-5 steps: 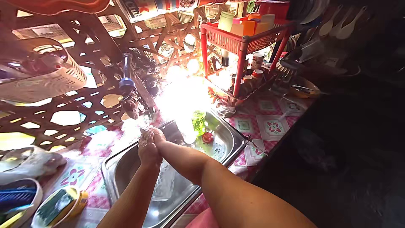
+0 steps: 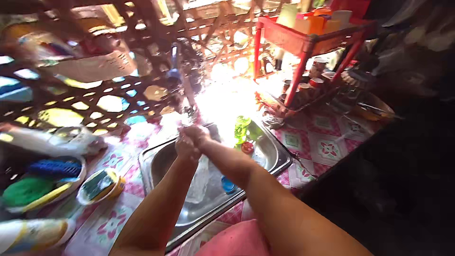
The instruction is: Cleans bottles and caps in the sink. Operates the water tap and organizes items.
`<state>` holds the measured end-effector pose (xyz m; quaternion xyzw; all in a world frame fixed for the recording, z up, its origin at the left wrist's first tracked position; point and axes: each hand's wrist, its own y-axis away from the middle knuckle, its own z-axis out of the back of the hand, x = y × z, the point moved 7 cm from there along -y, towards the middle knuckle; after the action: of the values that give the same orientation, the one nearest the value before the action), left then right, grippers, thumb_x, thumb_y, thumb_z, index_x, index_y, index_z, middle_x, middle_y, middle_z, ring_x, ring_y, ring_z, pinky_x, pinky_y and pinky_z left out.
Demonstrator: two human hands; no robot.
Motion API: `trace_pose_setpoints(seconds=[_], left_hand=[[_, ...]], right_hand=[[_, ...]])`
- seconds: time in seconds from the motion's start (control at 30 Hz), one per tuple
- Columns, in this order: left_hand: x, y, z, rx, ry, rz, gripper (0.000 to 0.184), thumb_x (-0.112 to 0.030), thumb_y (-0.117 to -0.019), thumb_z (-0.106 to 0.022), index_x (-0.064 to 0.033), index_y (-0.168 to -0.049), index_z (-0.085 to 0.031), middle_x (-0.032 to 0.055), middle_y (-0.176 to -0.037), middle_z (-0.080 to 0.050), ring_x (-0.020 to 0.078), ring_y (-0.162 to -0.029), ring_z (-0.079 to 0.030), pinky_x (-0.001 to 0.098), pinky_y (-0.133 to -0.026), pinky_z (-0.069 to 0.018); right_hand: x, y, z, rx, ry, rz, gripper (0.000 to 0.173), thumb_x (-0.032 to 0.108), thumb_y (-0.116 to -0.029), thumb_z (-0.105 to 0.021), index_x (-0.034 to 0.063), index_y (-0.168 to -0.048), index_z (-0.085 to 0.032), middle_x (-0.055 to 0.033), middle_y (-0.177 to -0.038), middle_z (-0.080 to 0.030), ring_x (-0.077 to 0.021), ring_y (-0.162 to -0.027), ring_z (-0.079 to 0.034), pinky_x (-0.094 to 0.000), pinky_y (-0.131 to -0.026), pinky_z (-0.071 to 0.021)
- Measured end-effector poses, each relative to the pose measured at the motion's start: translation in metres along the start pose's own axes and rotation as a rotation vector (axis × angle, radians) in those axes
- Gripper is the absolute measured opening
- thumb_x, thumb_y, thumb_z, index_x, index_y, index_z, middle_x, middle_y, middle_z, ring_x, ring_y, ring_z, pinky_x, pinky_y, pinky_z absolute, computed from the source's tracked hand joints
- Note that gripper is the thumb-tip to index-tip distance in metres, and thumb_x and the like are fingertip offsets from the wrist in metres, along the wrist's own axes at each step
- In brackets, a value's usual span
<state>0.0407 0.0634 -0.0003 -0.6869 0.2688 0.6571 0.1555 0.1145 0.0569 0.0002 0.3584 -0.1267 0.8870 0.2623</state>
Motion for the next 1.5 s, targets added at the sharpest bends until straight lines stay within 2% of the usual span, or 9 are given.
trace_pose_setpoints(seconds=[0.3, 0.5, 0.67, 0.93, 1.0, 1.13, 1.3, 1.4, 1.5], left_hand=[[0.019, -0.035, -0.027, 0.213, 0.515, 0.195, 0.054, -0.052, -0.1094, -0.020, -0.0148, -0.121, -0.058, 0.0056, -0.100, -0.066, 0.0185, -0.090, -0.064, 0.0419, -0.077, -0.0551], [0.028, -0.043, -0.011, 0.149, 0.416, 0.220, 0.055, -0.056, -0.1084, -0.022, -0.0135, -0.113, -0.057, 0.0043, -0.089, -0.061, 0.0161, -0.076, -0.060, 0.0358, -0.067, -0.0527], [0.048, -0.032, 0.015, -0.012, 0.137, 0.190, 0.054, -0.057, -0.1085, -0.026, -0.0116, -0.102, -0.055, 0.0003, -0.068, -0.047, 0.0129, -0.054, -0.046, 0.0309, -0.053, -0.0457], [0.039, -0.012, -0.008, 0.262, 0.018, 0.054, 0.046, -0.032, -0.1114, -0.034, -0.0064, -0.149, -0.040, 0.0141, -0.132, -0.059, 0.0223, -0.112, -0.061, 0.0436, -0.092, -0.0540], [0.031, -0.019, -0.018, 0.248, -0.054, 0.056, 0.048, -0.036, -0.1124, -0.031, -0.0034, -0.144, -0.047, 0.0149, -0.129, -0.061, 0.0215, -0.109, -0.062, 0.0420, -0.092, -0.0535], [0.018, -0.039, -0.029, 0.123, 0.009, 0.097, 0.050, -0.045, -0.1114, -0.033, -0.0052, -0.093, -0.057, 0.0017, -0.070, -0.061, 0.0125, -0.063, -0.064, 0.0308, -0.065, -0.0569], [0.027, -0.057, -0.032, 0.388, -0.651, -0.178, 0.040, -0.018, -0.1074, -0.046, -0.0049, -0.146, -0.047, 0.0207, -0.125, -0.063, 0.0262, -0.098, -0.068, 0.0449, -0.090, -0.0556], [0.082, -0.044, -0.009, 0.554, -1.166, -0.154, 0.072, -0.031, -0.0917, -0.076, -0.0092, -0.153, -0.045, 0.0290, -0.151, -0.044, 0.0444, -0.138, -0.045, 0.0594, -0.113, -0.0388], [0.130, -0.014, 0.023, 0.581, -1.381, 0.029, 0.108, -0.042, -0.0837, -0.083, -0.0129, -0.164, -0.017, 0.0296, -0.163, -0.023, 0.0485, -0.144, -0.037, 0.0620, -0.113, -0.0390]], right_hand=[[0.021, 0.000, 0.040, 0.272, 0.707, -0.023, 0.035, 0.028, -0.0820, -0.077, 0.0109, -0.111, -0.070, -0.0213, -0.112, -0.069, -0.0446, -0.102, -0.066, -0.0696, -0.072, -0.0527], [0.010, -0.012, 0.035, 0.284, 0.432, -0.027, 0.045, 0.040, -0.1063, -0.045, 0.0040, -0.112, -0.071, -0.0233, -0.117, -0.069, -0.0420, -0.115, -0.064, -0.0675, -0.093, -0.0487], [-0.003, -0.020, 0.019, 0.126, -0.028, -0.107, 0.045, 0.017, -0.0889, -0.073, -0.0054, -0.125, -0.059, -0.0288, -0.124, -0.062, -0.0422, -0.118, -0.061, -0.0624, -0.100, -0.0475], [0.023, 0.023, 0.042, -0.030, 0.171, 0.158, 0.033, 0.014, -0.0968, -0.062, 0.0071, -0.129, -0.066, -0.0173, -0.137, -0.061, -0.0315, -0.131, -0.055, -0.0507, -0.108, -0.0473], [0.013, 0.044, 0.071, -0.125, 0.287, 0.137, 0.043, 0.019, -0.0951, -0.064, 0.0095, -0.137, -0.063, -0.0168, -0.145, -0.056, -0.0332, -0.138, -0.048, -0.0524, -0.113, -0.0404], [-0.039, 0.068, 0.093, -0.195, 0.392, -0.135, 0.043, 0.018, -0.0992, -0.055, 0.0112, -0.142, -0.058, -0.0158, -0.144, -0.057, -0.0349, -0.138, -0.048, -0.0613, -0.115, -0.0315], [-0.056, 0.065, 0.087, -0.068, 0.392, -0.246, 0.055, 0.008, -0.0989, -0.052, 0.0165, -0.153, -0.045, -0.0190, -0.133, -0.064, -0.0391, -0.131, -0.055, -0.0650, -0.115, -0.0292], [-0.039, 0.054, 0.077, 0.025, 0.411, -0.230, 0.058, 0.007, -0.0984, -0.054, 0.0160, -0.155, -0.041, -0.0216, -0.127, -0.066, -0.0414, -0.125, -0.059, -0.0668, -0.111, -0.0333], [-0.015, 0.038, 0.057, 0.056, 0.437, -0.056, 0.043, 0.007, -0.0993, -0.054, 0.0060, -0.142, -0.054, -0.0199, -0.132, -0.064, -0.0372, -0.130, -0.056, -0.0615, -0.113, -0.0355]])
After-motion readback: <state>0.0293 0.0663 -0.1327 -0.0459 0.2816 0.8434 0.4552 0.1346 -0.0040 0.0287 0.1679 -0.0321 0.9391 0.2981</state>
